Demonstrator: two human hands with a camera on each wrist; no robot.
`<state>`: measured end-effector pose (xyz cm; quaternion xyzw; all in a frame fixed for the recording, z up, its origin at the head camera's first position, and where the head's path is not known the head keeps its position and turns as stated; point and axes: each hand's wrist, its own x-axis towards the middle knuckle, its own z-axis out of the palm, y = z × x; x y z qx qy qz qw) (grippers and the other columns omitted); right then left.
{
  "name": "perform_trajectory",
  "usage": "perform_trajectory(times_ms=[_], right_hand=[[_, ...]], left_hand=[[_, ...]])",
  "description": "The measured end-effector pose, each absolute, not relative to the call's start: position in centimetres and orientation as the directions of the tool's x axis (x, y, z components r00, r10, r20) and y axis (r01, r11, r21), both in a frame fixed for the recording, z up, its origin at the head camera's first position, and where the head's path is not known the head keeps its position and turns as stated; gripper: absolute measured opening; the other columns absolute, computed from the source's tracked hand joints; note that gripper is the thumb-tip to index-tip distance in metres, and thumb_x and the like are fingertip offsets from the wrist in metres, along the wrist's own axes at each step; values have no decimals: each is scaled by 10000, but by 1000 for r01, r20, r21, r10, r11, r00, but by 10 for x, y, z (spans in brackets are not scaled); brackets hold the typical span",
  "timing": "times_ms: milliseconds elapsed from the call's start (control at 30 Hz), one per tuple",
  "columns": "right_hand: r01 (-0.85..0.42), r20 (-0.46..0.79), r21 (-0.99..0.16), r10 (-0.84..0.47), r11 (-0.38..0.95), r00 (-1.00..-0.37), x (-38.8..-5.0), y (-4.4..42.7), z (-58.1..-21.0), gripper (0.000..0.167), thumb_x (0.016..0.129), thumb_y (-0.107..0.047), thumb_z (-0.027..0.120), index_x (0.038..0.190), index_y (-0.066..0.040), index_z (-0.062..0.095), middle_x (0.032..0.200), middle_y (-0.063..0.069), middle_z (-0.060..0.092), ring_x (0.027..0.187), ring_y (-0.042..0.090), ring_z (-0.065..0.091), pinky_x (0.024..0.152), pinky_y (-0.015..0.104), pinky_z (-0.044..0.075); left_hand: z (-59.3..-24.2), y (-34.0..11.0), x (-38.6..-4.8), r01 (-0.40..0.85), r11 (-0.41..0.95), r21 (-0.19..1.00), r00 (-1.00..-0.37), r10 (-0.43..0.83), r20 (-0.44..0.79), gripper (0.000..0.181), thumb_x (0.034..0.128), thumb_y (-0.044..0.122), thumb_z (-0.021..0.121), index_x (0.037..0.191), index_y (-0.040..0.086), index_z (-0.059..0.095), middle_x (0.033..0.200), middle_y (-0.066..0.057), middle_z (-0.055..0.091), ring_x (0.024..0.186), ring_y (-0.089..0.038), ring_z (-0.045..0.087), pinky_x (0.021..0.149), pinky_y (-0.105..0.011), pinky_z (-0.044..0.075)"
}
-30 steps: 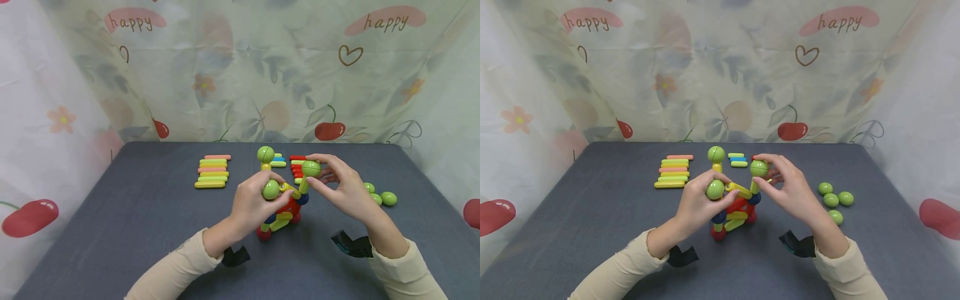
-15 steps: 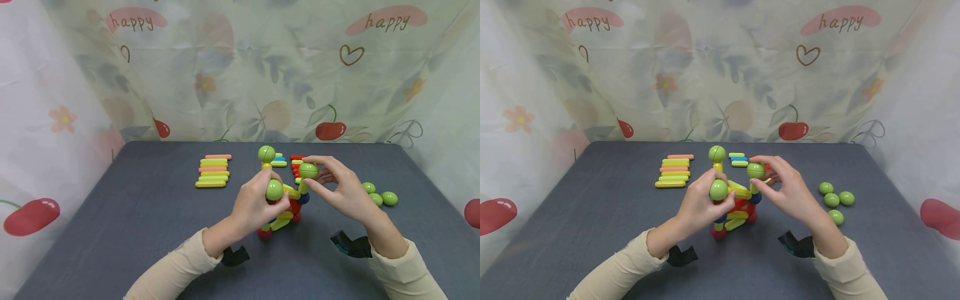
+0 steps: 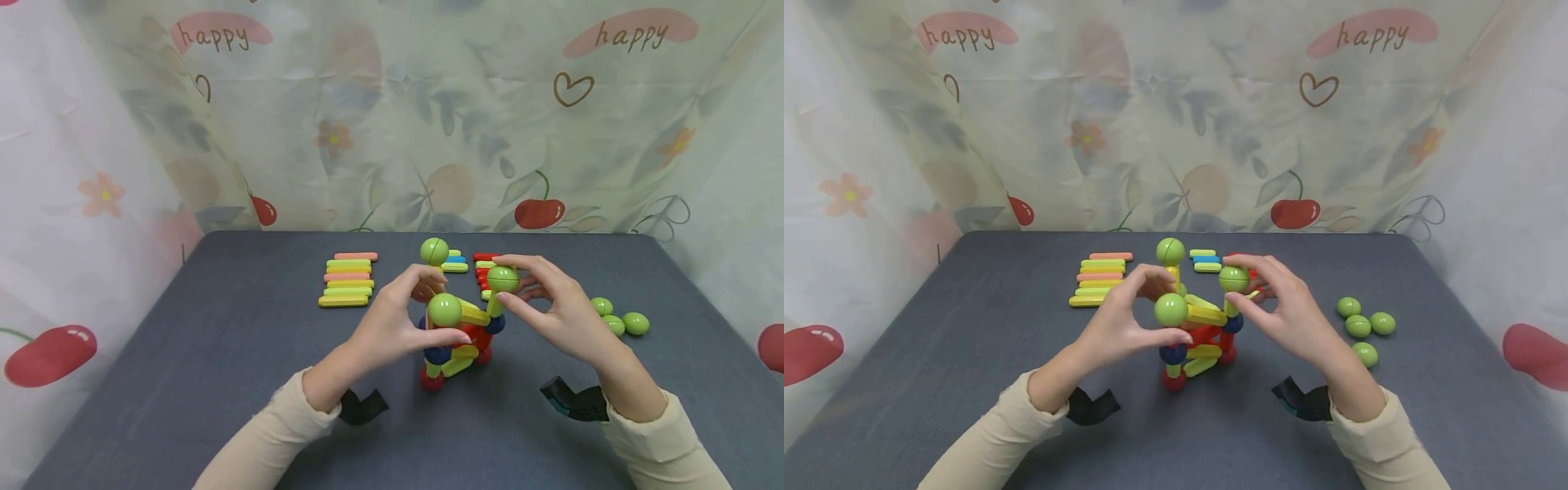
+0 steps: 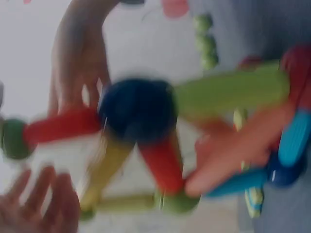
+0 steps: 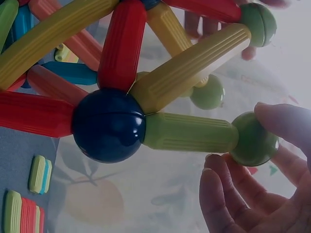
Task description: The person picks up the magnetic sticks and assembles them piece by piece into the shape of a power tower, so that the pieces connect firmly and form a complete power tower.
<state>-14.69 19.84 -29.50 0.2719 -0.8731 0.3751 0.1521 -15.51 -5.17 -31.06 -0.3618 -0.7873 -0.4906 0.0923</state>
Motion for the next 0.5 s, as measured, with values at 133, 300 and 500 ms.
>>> perform_trajectory(times_ms=[133, 300, 500], right_hand=[[-584, 451, -577, -374, 570, -811, -147, 199, -297, 585, 860, -33, 710, 1385, -115, 467, 1099, 69, 612, 857, 31, 585, 759, 149, 501], [-527, 374, -604, -371, 598, -850, -147, 203, -300, 615, 863, -75, 720, 1396, -94, 413, 1069, 86, 611, 863, 55, 609, 763, 194, 518], [-459, 250, -634, -397, 623, -883, -148, 211, -306, 550, 861, -145, 738, 1320, -23, 461, 1060, 95, 629, 887, 150, 640, 772, 273, 549]], left_hand=[[-306, -76, -170, 617, 88, 782, -683, 555, 476, 835, 711, 530, 760, 1258, -9, 432, 1125, -164, 577, 1036, -264, 593, 893, -383, 524], [-313, -107, -196, 444, 90, 891, -784, 521, 338, 674, 820, 435, 738, 1230, -31, 474, 1098, -231, 562, 1004, -287, 602, 846, -357, 534], [-344, -137, -225, 325, 483, 813, -900, 422, 108, 182, 896, 87, 673, 1043, -3, 616, 1126, -155, 622, 969, -251, 636, 862, -365, 537]])
